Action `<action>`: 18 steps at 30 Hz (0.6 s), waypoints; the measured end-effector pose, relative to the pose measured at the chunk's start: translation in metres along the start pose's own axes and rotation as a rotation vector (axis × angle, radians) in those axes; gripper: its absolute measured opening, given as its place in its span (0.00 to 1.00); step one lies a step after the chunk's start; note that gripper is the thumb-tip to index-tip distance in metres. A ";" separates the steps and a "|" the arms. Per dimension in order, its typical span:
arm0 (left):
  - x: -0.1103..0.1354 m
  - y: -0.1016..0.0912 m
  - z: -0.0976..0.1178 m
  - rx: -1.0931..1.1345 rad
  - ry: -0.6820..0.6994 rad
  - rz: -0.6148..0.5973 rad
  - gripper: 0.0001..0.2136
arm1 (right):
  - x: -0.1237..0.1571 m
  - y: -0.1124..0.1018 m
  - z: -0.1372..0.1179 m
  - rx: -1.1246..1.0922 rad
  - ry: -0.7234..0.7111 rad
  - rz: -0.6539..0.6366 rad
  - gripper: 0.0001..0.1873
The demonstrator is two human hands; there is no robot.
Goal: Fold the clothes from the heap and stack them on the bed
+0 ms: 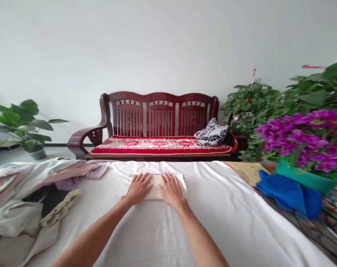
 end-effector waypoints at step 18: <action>-0.001 -0.004 -0.038 0.277 -0.473 -0.054 0.27 | 0.021 -0.003 0.084 0.004 0.352 -0.060 0.30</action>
Point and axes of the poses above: each hand's wrist, its own x-axis away from the middle knuckle, its own y-axis out of the palm, z = x × y, the point moved 1 cm from there along -x, towards the middle knuckle, and after that the axes turned 14 degrees about -z, right-handed, at the moved point
